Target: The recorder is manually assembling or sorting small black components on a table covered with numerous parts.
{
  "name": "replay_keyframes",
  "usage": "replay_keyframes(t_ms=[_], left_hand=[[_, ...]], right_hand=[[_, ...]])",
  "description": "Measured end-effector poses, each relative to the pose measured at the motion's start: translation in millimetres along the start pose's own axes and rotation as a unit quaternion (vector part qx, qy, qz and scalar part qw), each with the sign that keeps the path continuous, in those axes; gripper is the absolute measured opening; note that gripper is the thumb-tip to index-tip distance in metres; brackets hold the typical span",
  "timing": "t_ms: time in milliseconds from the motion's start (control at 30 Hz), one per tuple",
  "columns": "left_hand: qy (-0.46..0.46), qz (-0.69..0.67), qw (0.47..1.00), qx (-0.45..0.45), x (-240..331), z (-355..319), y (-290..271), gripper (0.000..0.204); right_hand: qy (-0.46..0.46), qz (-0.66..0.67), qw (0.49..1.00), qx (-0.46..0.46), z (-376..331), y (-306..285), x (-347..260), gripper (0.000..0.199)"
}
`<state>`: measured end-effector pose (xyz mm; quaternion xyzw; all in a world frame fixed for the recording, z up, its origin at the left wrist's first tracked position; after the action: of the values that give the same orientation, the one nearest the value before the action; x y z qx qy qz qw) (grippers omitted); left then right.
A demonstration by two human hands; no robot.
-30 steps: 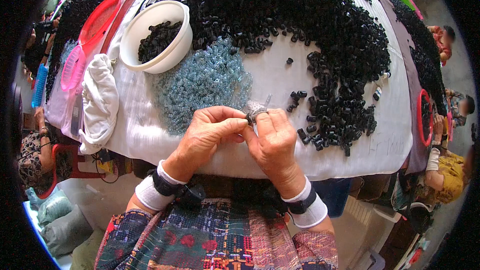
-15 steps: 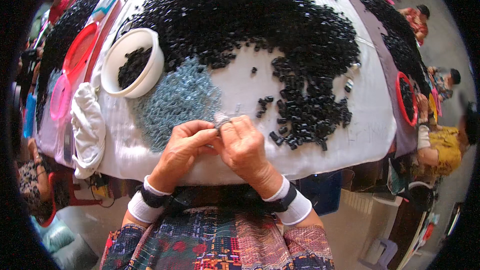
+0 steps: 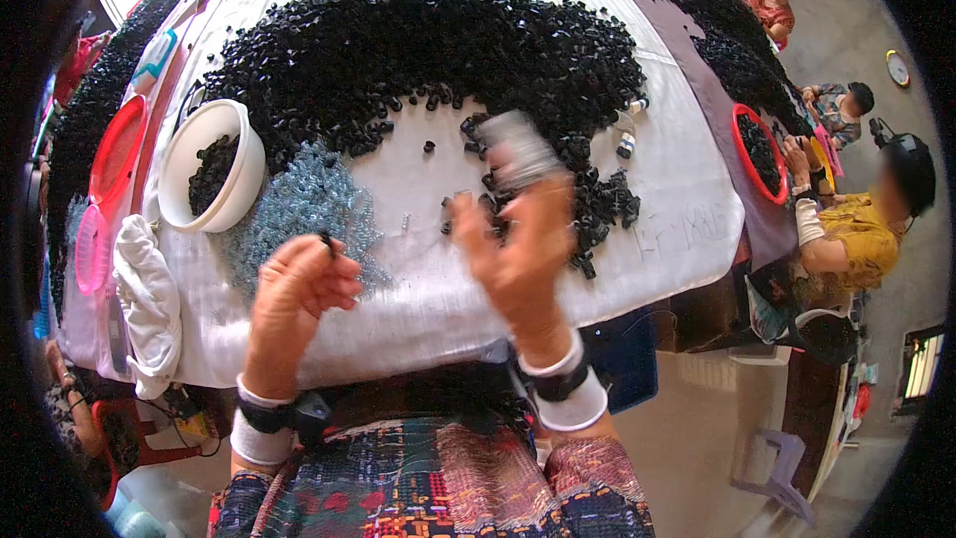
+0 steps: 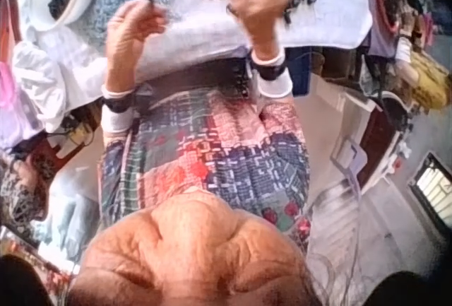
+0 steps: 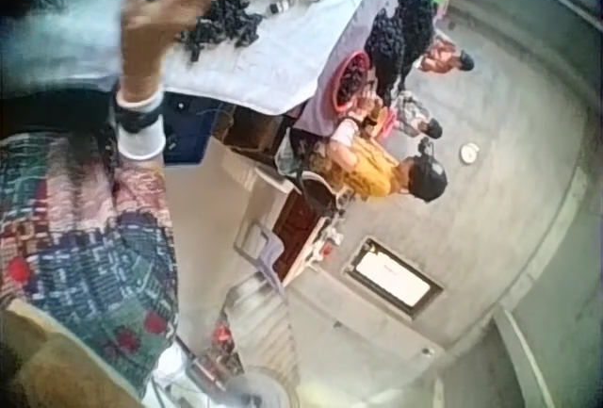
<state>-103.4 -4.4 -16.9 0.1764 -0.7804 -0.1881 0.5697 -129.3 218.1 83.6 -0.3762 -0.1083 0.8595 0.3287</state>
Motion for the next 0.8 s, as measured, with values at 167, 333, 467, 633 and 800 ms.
replay_keyframes(t_ms=[167,333,467,633,800], left_hand=[[0.110,-0.085,0.987,0.082,62.0,10.6,-54.1,0.024],[0.167,-0.171,0.970,0.039,94.7,17.1,-118.8,0.035],[0.154,-0.223,0.962,0.015,102.4,25.1,-140.0,0.037],[0.148,-0.192,0.966,0.089,109.0,21.7,-119.7,0.031],[0.153,-0.186,0.969,0.051,104.3,12.1,-93.9,0.026]], right_hand=[[0.023,-0.022,0.999,0.027,24.5,-35.4,12.5,0.015],[0.009,-0.050,0.981,-0.187,0.4,24.4,23.7,0.029],[-0.017,-0.098,0.961,-0.259,-0.9,52.2,28.1,0.030],[-0.078,-0.199,0.924,-0.317,-7.7,82.5,43.0,0.034],[-0.093,-0.198,0.928,-0.301,-3.2,89.0,34.3,0.035]])
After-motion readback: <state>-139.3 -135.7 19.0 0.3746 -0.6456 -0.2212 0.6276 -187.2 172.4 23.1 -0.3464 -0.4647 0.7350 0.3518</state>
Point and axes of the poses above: each hand's wrist, its own z-axis towards the middle knuckle, its own y-axis out of the palm, x = y × z, the point moved 9 cm from there along z, towards the middle knuckle, and after that the axes turned 2 degrees about z, right-handed, at the moved point
